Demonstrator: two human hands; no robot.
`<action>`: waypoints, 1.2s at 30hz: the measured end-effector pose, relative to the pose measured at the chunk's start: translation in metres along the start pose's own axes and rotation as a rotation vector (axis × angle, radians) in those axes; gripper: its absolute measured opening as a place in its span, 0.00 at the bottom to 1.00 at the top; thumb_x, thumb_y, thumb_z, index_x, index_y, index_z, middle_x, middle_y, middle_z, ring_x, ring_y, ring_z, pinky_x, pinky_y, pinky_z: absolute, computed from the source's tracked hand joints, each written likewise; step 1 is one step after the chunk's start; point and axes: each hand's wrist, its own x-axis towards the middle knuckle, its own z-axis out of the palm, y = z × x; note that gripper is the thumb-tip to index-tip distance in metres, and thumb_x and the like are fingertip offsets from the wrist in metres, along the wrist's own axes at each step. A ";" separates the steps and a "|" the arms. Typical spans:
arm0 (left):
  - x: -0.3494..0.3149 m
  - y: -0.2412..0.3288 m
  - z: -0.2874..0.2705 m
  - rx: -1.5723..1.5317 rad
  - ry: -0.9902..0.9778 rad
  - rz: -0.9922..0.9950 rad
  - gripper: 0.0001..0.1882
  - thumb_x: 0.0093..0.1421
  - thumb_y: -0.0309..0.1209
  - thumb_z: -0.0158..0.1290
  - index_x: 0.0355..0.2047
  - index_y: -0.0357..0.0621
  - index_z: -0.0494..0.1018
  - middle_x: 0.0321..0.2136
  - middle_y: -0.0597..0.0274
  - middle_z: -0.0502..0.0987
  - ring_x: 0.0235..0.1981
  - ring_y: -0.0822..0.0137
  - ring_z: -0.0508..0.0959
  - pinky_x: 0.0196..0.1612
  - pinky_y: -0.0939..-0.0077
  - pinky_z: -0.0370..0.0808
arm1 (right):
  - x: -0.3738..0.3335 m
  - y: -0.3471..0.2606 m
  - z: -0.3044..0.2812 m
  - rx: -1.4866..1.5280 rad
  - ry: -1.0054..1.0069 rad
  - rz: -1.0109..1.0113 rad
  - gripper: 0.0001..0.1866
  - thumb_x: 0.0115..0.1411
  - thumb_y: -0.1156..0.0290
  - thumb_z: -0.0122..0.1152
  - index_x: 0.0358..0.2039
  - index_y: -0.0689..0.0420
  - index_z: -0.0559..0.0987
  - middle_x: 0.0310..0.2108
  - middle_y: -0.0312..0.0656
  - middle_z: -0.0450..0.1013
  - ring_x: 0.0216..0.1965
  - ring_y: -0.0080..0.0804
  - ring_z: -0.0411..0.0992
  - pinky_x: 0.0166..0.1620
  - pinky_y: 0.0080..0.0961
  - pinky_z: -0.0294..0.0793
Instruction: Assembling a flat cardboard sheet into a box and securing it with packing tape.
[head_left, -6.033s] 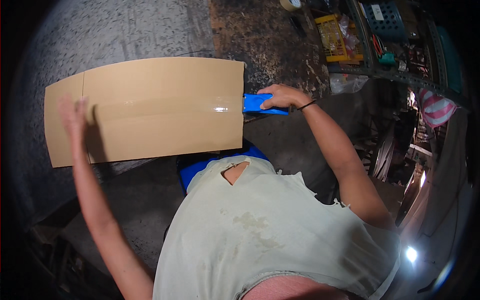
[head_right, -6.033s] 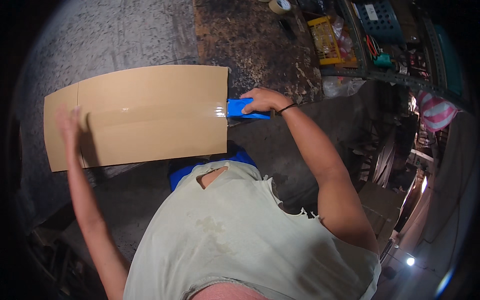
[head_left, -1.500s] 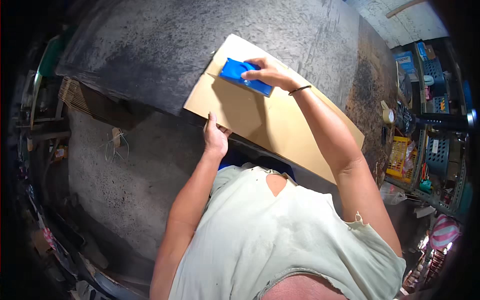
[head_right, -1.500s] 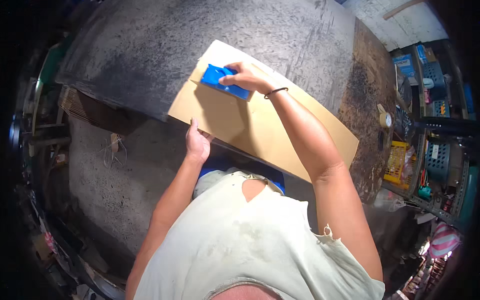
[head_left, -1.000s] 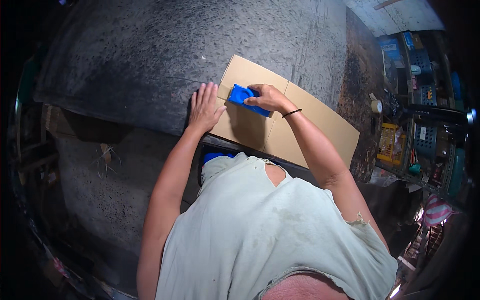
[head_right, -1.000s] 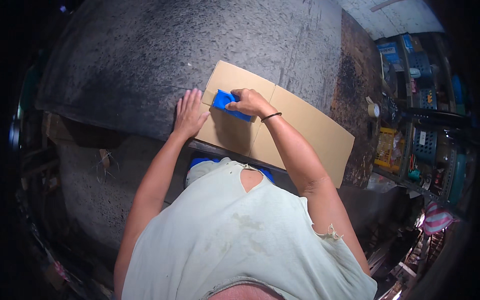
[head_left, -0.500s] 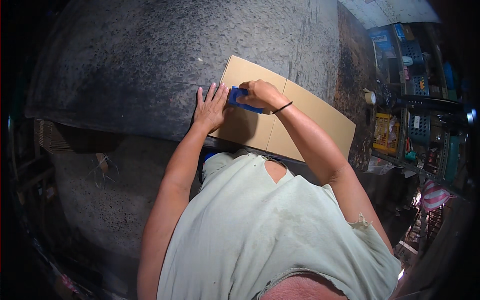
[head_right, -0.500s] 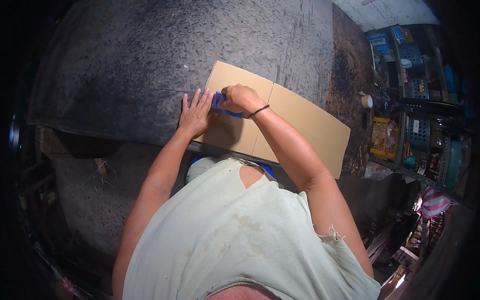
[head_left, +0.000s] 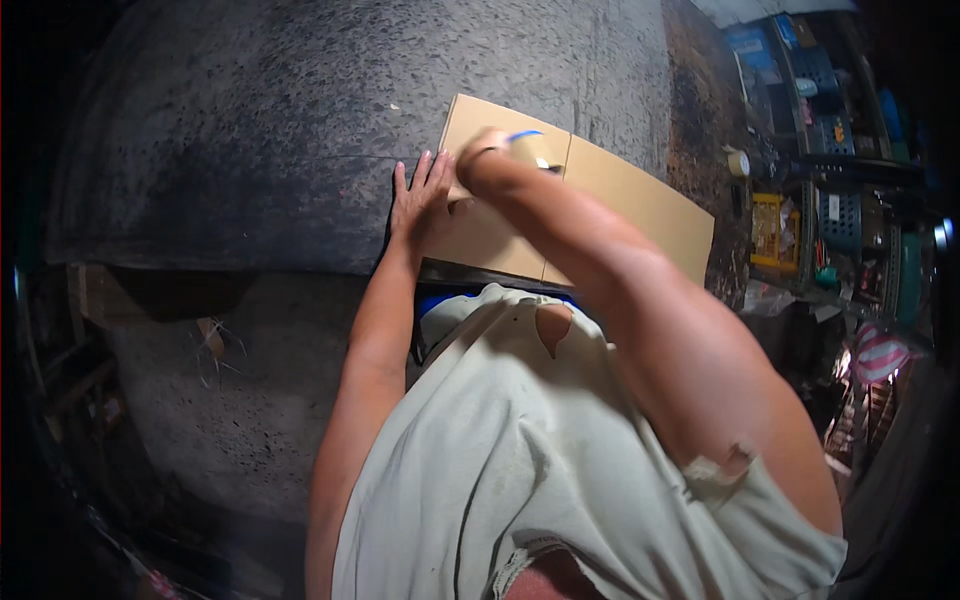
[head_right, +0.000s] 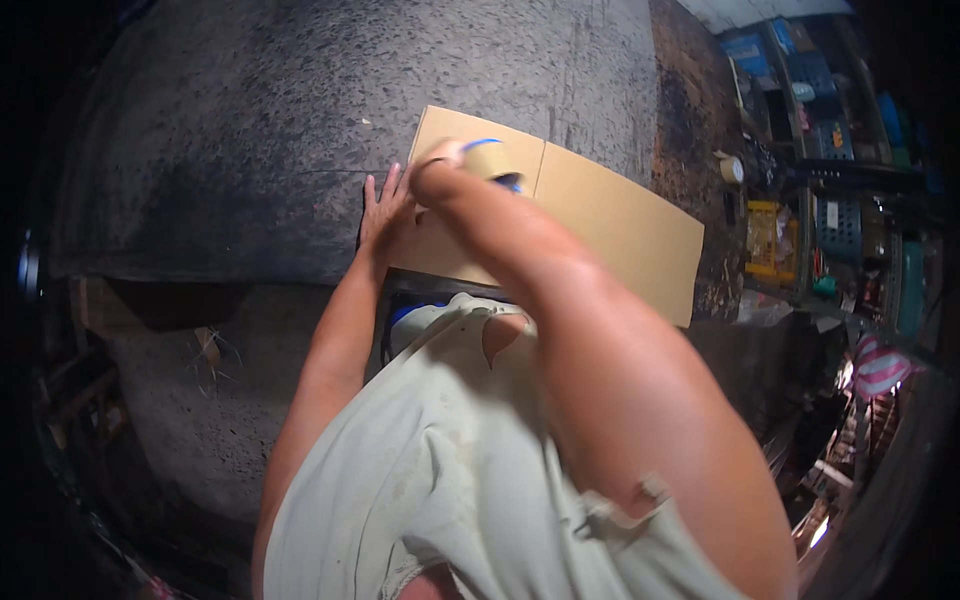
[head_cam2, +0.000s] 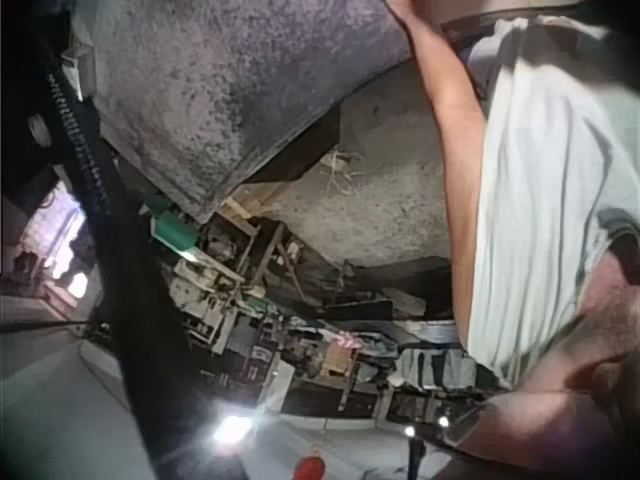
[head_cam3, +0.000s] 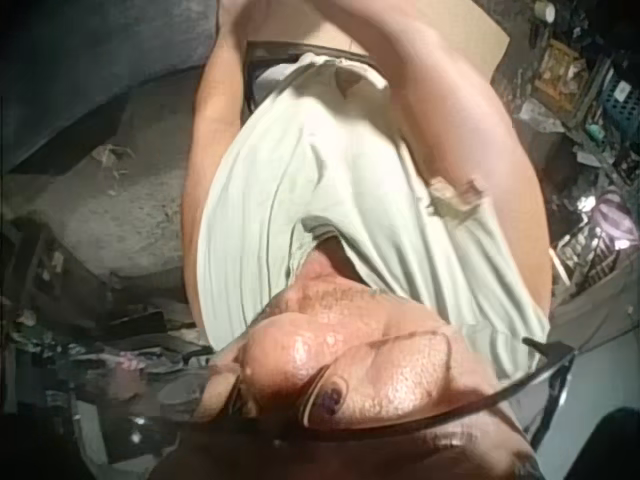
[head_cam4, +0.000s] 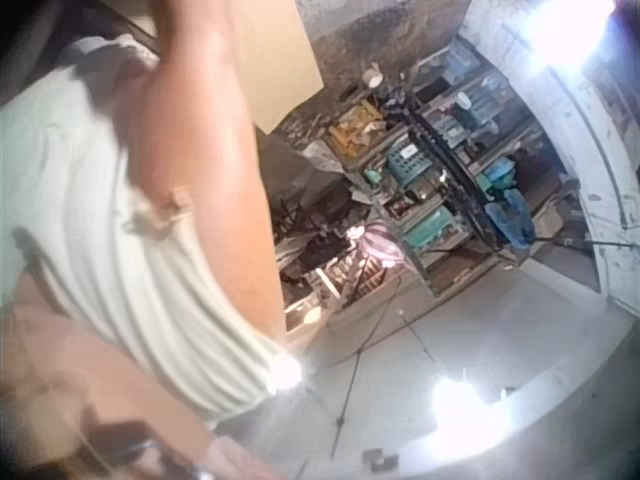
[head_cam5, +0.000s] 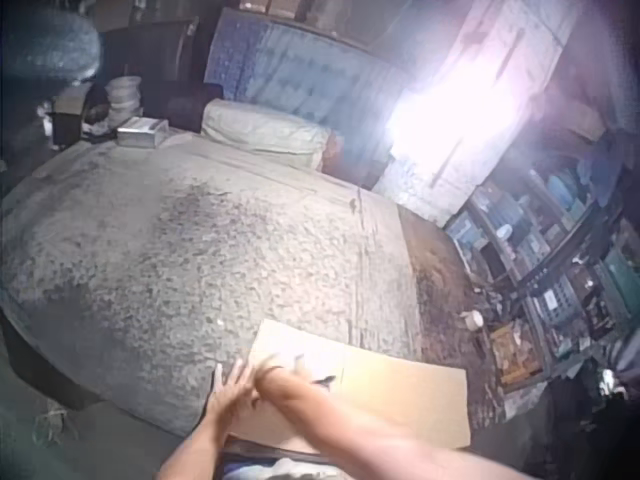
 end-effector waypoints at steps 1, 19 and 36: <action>-0.035 -0.013 0.012 -0.037 -0.056 -0.124 0.40 0.61 0.56 0.41 0.68 0.50 0.47 0.69 0.63 0.47 0.70 0.59 0.45 0.67 0.42 0.38 | -0.074 0.015 -0.022 -0.029 -0.022 -0.272 0.18 0.51 0.61 0.66 0.44 0.49 0.82 0.48 0.40 0.76 0.48 0.35 0.75 0.47 0.47 0.74; -0.019 0.079 0.016 -0.064 -0.168 0.040 0.51 0.59 0.65 0.37 0.66 0.31 0.45 0.68 0.41 0.43 0.70 0.49 0.38 0.68 0.48 0.32 | -0.180 0.027 0.293 1.208 0.787 0.237 0.45 0.55 0.69 0.61 0.68 0.49 0.47 0.43 0.56 0.74 0.37 0.58 0.73 0.40 0.47 0.70; -0.027 0.025 -0.007 -0.139 0.081 -0.125 0.41 0.58 0.53 0.50 0.60 0.31 0.59 0.62 0.48 0.60 0.59 0.46 0.60 0.57 0.53 0.59 | -0.181 0.033 0.288 1.285 0.787 0.266 0.45 0.55 0.70 0.61 0.69 0.49 0.47 0.43 0.54 0.74 0.36 0.56 0.74 0.39 0.44 0.72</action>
